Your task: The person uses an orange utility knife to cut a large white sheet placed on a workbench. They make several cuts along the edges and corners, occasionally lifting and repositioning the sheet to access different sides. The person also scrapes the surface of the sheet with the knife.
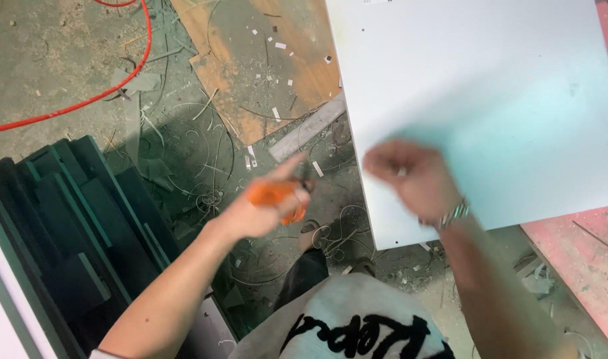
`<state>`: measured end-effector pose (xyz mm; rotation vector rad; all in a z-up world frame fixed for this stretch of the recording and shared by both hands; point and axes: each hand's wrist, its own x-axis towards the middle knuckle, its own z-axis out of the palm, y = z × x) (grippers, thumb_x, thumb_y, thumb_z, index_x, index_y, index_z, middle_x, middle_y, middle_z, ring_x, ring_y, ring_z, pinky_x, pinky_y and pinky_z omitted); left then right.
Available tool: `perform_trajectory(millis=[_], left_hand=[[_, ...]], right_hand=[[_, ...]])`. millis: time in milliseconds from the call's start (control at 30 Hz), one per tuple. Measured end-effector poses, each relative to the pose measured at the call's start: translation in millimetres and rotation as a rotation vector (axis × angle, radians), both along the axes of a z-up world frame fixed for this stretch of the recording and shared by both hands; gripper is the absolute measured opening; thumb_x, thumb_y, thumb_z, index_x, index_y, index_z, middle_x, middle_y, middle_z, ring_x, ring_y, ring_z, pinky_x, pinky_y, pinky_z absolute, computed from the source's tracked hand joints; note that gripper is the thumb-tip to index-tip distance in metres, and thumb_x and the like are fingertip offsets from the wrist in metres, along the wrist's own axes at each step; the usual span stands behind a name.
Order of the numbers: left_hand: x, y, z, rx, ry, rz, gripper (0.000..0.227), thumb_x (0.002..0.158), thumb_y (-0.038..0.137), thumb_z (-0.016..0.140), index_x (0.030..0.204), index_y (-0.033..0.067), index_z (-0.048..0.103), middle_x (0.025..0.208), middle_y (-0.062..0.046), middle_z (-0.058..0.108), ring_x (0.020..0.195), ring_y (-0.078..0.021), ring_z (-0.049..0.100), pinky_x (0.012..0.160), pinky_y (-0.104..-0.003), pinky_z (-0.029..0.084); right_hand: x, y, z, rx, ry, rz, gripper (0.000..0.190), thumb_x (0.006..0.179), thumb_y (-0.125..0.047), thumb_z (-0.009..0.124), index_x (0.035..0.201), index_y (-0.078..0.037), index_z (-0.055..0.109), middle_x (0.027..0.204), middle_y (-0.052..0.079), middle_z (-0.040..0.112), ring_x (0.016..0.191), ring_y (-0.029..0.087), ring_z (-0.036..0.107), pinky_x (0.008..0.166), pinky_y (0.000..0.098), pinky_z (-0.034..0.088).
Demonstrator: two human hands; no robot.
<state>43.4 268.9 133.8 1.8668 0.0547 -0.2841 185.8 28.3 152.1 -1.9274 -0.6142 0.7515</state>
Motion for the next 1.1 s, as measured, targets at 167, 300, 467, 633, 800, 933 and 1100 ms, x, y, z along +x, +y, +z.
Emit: perform_trajectory(millis=[167, 300, 467, 633, 800, 933, 1100], left_hand=[[58.1, 31.7, -31.7, -0.086, 0.086, 0.305, 0.067, 0.103, 0.038, 0.056, 0.151, -0.0064, 0.044, 0.146, -0.035, 0.050, 0.138, -0.0499, 0.046, 0.116, -0.066, 0.032], [134.2, 55.4, -43.1, 0.166, -0.018, 0.288, 0.057, 0.101, 0.025, 0.061, 0.152, 0.0113, 0.041, 0.153, -0.025, 0.045, 0.129, -0.0383, 0.059, 0.105, -0.049, 0.050], [223.7, 71.9, -76.0, 0.234, -0.047, 0.255, 0.055, 0.099, 0.010, 0.065, 0.150, 0.0188, 0.046, 0.158, -0.011, 0.047, 0.147, -0.0339, 0.039, 0.120, -0.057, 0.031], [284.5, 86.3, -111.4, 0.115, -0.213, 0.300, 0.046, 0.094, 0.002, 0.064, 0.140, 0.0095, 0.060, 0.133, -0.017, 0.060, 0.131, -0.0355, 0.056, 0.118, -0.052, 0.035], [298.6, 87.9, -118.2, 0.201, -0.116, 0.284, 0.021, 0.099, 0.010, 0.065, 0.116, 0.0123, 0.052, 0.120, -0.008, 0.048, 0.117, -0.0263, 0.048, 0.108, -0.046, 0.036], [285.0, 79.3, -101.4, 0.185, -0.217, 0.184, 0.030, 0.098, 0.006, 0.062, 0.124, 0.0171, 0.070, 0.117, -0.002, 0.071, 0.114, -0.0195, 0.062, 0.103, -0.036, 0.047], [250.2, 55.9, -78.2, 0.216, -0.031, 0.121, 0.041, 0.099, 0.006, 0.061, 0.138, 0.0165, 0.063, 0.130, -0.014, 0.045, 0.129, -0.0324, 0.048, 0.121, -0.062, 0.025]], right_hand=[[-30.6, -61.1, -32.0, 0.018, -0.073, 0.269, 0.063, 0.081, 0.017, 0.049, 0.136, -0.007, 0.067, 0.127, 0.020, 0.074, 0.119, 0.041, 0.066, 0.098, 0.0560, 0.050], [-20.2, -144.2, -84.0, -0.145, -0.620, 0.192, 0.071, 0.080, -0.018, 0.054, 0.150, -0.010, 0.045, 0.154, 0.012, 0.042, 0.144, 0.034, 0.034, 0.116, 0.0523, 0.027], [-15.8, -183.9, -107.3, -0.460, -0.620, 0.315, 0.126, 0.056, -0.036, 0.075, 0.165, -0.022, 0.012, 0.175, 0.010, 0.001, 0.161, 0.033, -0.003, 0.124, 0.0577, 0.001], [-18.1, -188.3, -139.1, -0.533, -1.186, 0.214, 0.104, 0.059, -0.001, 0.063, 0.159, -0.018, 0.040, 0.166, 0.019, 0.040, 0.152, 0.040, 0.044, 0.122, 0.0589, 0.037], [-15.8, -180.3, -139.6, -0.541, -1.261, 0.162, 0.078, 0.077, 0.006, 0.059, 0.151, -0.019, 0.052, 0.159, 0.018, 0.052, 0.145, 0.038, 0.053, 0.116, 0.0541, 0.042], [-14.1, -175.5, -135.7, -0.522, -1.305, 0.130, 0.053, 0.093, -0.008, 0.060, 0.145, -0.018, 0.059, 0.155, 0.017, 0.056, 0.142, 0.037, 0.056, 0.114, 0.0528, 0.043], [-15.6, -176.9, -138.3, -0.500, -1.265, 0.133, 0.064, 0.086, 0.000, 0.059, 0.148, -0.016, 0.059, 0.158, 0.019, 0.052, 0.147, 0.038, 0.050, 0.121, 0.0533, 0.035]])
